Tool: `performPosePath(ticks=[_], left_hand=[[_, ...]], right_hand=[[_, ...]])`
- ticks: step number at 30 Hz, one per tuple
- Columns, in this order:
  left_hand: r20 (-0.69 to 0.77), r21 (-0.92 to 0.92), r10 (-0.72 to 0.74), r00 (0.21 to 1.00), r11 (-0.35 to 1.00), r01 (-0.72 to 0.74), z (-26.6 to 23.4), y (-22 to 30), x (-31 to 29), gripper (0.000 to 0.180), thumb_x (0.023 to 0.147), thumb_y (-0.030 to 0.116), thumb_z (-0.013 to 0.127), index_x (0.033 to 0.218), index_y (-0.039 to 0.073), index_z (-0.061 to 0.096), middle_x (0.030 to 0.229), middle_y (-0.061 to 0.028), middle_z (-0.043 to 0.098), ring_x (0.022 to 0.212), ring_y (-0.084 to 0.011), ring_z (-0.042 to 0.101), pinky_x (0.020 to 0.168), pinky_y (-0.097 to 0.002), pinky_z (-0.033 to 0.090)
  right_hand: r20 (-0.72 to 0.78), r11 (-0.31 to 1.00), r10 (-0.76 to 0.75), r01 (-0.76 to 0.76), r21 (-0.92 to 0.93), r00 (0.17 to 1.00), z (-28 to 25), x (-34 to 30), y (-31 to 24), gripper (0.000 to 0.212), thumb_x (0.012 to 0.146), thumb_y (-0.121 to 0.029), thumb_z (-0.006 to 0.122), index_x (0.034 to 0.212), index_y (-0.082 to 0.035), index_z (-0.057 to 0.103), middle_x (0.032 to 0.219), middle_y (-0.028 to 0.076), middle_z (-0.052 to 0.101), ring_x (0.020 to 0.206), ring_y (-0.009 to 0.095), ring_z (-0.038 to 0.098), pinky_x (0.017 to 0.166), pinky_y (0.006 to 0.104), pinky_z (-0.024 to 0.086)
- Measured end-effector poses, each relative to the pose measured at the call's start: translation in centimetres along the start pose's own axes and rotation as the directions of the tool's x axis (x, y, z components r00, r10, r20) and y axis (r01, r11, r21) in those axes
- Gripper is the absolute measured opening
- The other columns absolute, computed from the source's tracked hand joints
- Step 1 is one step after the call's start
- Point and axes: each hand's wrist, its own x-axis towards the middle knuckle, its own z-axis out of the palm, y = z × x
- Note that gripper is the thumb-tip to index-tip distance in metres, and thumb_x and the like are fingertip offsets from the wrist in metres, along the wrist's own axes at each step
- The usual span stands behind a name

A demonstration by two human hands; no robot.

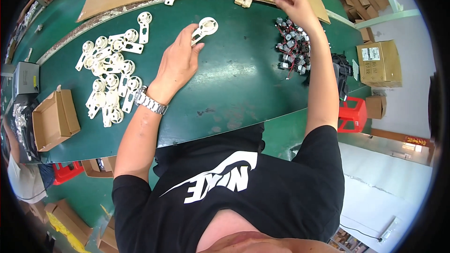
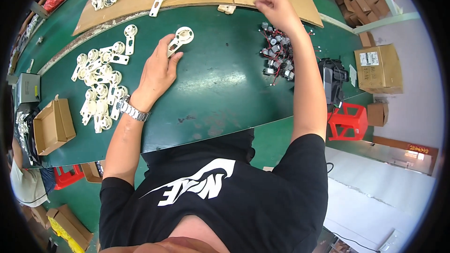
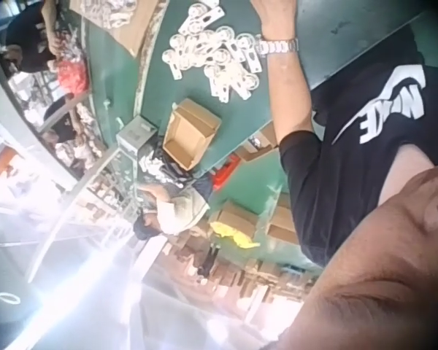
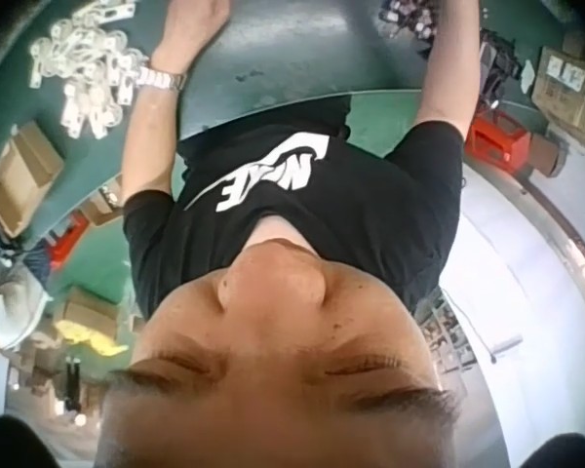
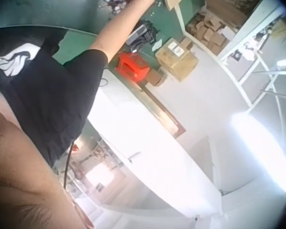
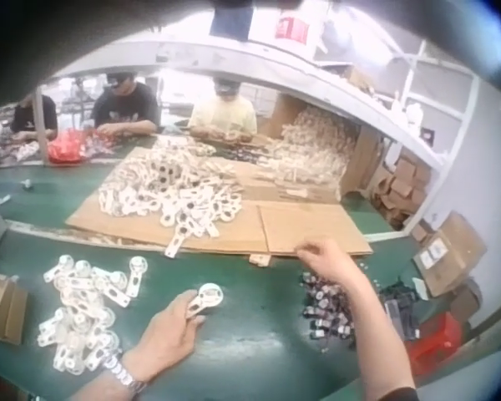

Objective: The person assembles electronic components by hand, inserting small motors and wires into plastic housing units.

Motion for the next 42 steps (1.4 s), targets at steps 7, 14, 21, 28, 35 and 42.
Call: performPosePath(ticks=[7, 14, 21, 28, 35, 42], left_hand=[[-0.078, -0.013, 0.008, 0.997, 1.0, -0.009, 0.1, -0.7, -0.1, 0.036, 0.106, 0.015, 0.066, 0.139, 0.005, 0.056, 0.123, -0.0217, 0.069, 0.102, -0.0421, 0.071, 0.085, -0.0448, 0.057], [-0.14, 0.053, 0.042, 0.989, 0.998, -0.035, -0.2, -1.0, 0.3, 0.029, 0.104, 0.012, 0.07, 0.132, 0.006, 0.065, 0.106, -0.0145, 0.068, 0.09, -0.0338, 0.068, 0.078, -0.0403, 0.055], [-0.177, 0.181, 0.16, 0.971, 0.975, -0.127, -0.5, -1.9, 0.7, 0.027, 0.102, 0.012, 0.072, 0.128, 0.006, 0.069, 0.103, -0.0121, 0.068, 0.096, -0.0308, 0.066, 0.081, -0.0393, 0.054], [-0.111, 0.079, 0.0, 0.994, 0.997, 0.009, -0.5, -1.8, 0.9, 0.028, 0.1, 0.013, 0.073, 0.127, 0.007, 0.069, 0.106, -0.011, 0.069, 0.1, -0.0315, 0.066, 0.086, -0.0412, 0.054], [-0.066, 0.121, 0.038, 0.997, 0.992, -0.03, -0.6, -1.6, 1.0, 0.028, 0.099, 0.012, 0.073, 0.127, 0.008, 0.07, 0.105, -0.0094, 0.069, 0.1, -0.0292, 0.065, 0.087, -0.0391, 0.052], [-0.067, 0.115, 0.04, 0.997, 0.993, -0.032, -0.6, -1.5, 1.0, 0.028, 0.099, 0.012, 0.073, 0.127, 0.008, 0.071, 0.105, -0.0092, 0.069, 0.1, -0.0289, 0.065, 0.087, -0.0388, 0.052]], right_hand=[[-0.054, 0.694, 0.077, -0.093, -0.714, 0.996, 1.7, -4.2, 0.4, 0.029, 0.09, -0.034, 0.081, 0.106, -0.011, 0.084, 0.116, 0.013, 0.073, 0.119, 0.041, 0.061, 0.099, 0.0576, 0.05], [-0.107, 0.889, 0.047, -0.09, -0.449, 0.993, 3.2, -3.6, -1.3, 0.029, 0.085, -0.031, 0.087, 0.104, -0.009, 0.082, 0.106, 0.012, 0.074, 0.105, 0.035, 0.068, 0.092, 0.0507, 0.052], [0.117, 0.781, -0.166, 0.058, 0.622, 0.979, 5.3, -4.1, -9.9, 0.028, 0.1, -0.006, 0.077, 0.125, 0.0, 0.067, 0.109, 0.002, 0.072, 0.102, 0.011, 0.07, 0.091, 0.0249, 0.057], [0.175, 0.571, -0.183, -0.04, 0.82, 0.967, 10.3, -4.7, -10.1, 0.03, 0.098, -0.01, 0.081, 0.123, -0.001, 0.068, 0.107, 0.005, 0.073, 0.096, 0.01, 0.069, 0.085, 0.0271, 0.057], [0.125, 0.523, -0.127, -0.041, 0.851, 0.984, 12.1, -5.1, -9.8, 0.027, 0.099, -0.009, 0.079, 0.123, -0.002, 0.069, 0.109, 0.004, 0.074, 0.098, 0.009, 0.069, 0.087, 0.0264, 0.057], [0.113, 0.553, -0.083, -0.049, 0.832, 0.99, 12.8, -5.3, -9.6, 0.025, 0.099, -0.01, 0.079, 0.121, -0.004, 0.07, 0.105, 0.003, 0.075, 0.097, 0.009, 0.07, 0.084, 0.0259, 0.056]])
